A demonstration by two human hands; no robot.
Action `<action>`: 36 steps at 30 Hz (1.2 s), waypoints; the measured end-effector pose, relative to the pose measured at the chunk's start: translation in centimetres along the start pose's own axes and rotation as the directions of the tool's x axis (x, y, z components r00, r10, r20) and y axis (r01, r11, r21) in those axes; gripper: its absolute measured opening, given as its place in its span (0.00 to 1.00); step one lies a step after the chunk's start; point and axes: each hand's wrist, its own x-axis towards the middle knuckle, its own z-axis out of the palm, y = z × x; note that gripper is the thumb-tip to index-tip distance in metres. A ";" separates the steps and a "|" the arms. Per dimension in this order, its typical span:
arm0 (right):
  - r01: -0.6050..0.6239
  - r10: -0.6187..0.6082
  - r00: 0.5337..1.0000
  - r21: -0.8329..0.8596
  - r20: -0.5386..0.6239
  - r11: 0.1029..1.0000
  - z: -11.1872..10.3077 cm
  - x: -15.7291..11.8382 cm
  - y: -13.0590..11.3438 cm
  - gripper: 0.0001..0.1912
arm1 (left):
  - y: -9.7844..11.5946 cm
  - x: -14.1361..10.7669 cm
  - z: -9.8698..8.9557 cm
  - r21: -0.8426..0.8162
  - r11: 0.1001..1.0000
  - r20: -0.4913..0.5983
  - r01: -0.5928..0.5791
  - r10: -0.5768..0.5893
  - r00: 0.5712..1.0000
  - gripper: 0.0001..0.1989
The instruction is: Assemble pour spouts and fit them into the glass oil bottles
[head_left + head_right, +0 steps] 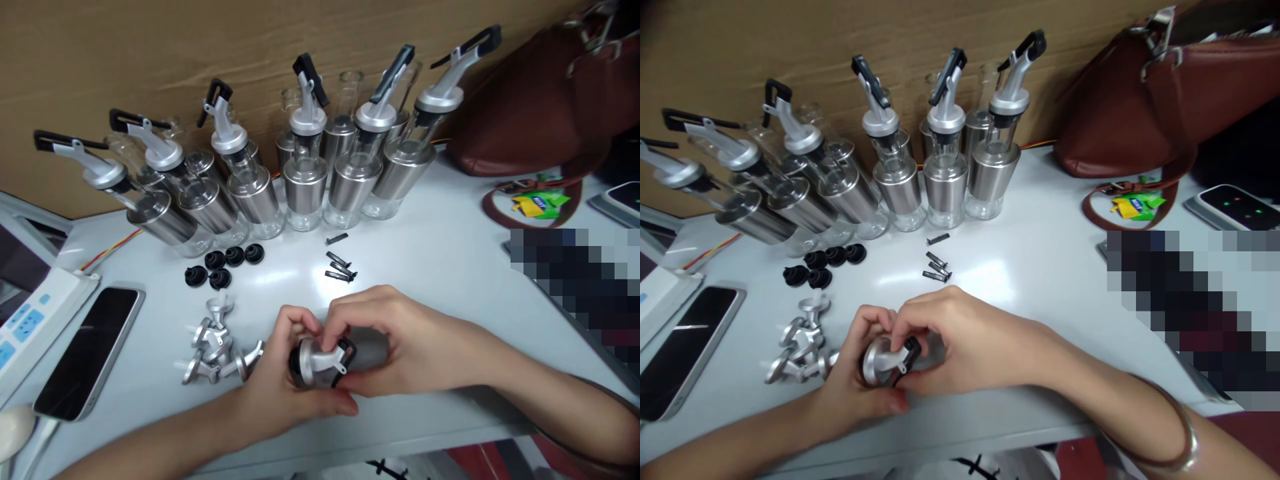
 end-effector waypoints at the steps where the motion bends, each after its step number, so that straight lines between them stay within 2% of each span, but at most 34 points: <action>1: 0.017 -0.017 1.000 -0.006 -0.021 1.000 0.1 0.0 0.1 0.07 | 0.0 0.0 0.1 -0.009 1.000 0.015 -0.009 0.009 1.000 0.28; 4: 0.030 -0.029 0.997 0.011 -0.069 1.000 0.4 -0.1 0.3 0.08 | 0.1 -0.1 0.3 -0.014 1.000 0.032 -0.001 0.001 0.999 0.27; 8: -0.038 0.045 0.996 0.091 -0.078 0.995 0.5 -0.1 0.2 0.08 | 0.4 -0.1 0.2 0.033 0.999 0.046 0.006 -0.008 0.999 0.19; 11: -0.083 0.099 0.993 0.208 -0.064 0.975 0.4 0.0 -0.1 0.08 | 0.8 -0.2 -0.1 0.150 0.988 0.116 -0.046 0.028 0.993 0.17; 15: -0.146 0.165 0.986 0.419 -0.009 0.896 0.1 0.3 -0.5 0.09 | 0.9 -0.3 -0.7 0.352 0.931 0.140 -0.096 0.049 0.989 0.22; 18: -0.155 0.223 0.974 0.608 -0.038 0.779 -0.1 0.4 -0.4 0.12 | 0.1 -0.5 -0.9 0.359 0.928 0.155 -0.101 0.048 0.987 0.24; 21: -0.066 0.237 0.965 0.766 -0.114 0.640 -0.3 0.4 0.0 0.15 | -0.6 -0.7 -1.0 0.284 0.957 0.155 -0.058 0.014 0.988 0.23; 23: -0.017 0.231 0.965 0.855 -0.121 0.519 -0.4 0.4 0.2 0.14 | -0.8 -0.7 -0.9 0.260 0.965 0.144 -0.048 0.011 0.990 0.22; 26: 0.021 0.244 0.964 0.947 -0.104 0.321 -0.3 0.6 0.2 0.14 | -0.7 -0.7 -0.7 0.265 0.963 0.143 -0.040 0.002 0.990 0.22; 28: 0.030 0.307 0.945 0.967 -0.109 0.251 -0.3 0.7 0.1 0.16 | -0.5 -0.6 -0.5 0.270 0.962 0.135 -0.036 -0.001 0.991 0.24; 32: -0.043 0.395 0.917 0.973 -0.051 0.225 -0.6 0.9 -0.3 0.22 | -0.4 -0.5 -0.3 0.309 0.951 0.115 -0.012 -0.024 0.993 0.26; 36: -0.098 0.411 0.911 0.950 -0.035 0.296 -0.7 0.9 -0.8 0.28 | -0.4 -0.5 -0.2 0.360 0.932 0.123 -0.042 -0.003 0.992 0.26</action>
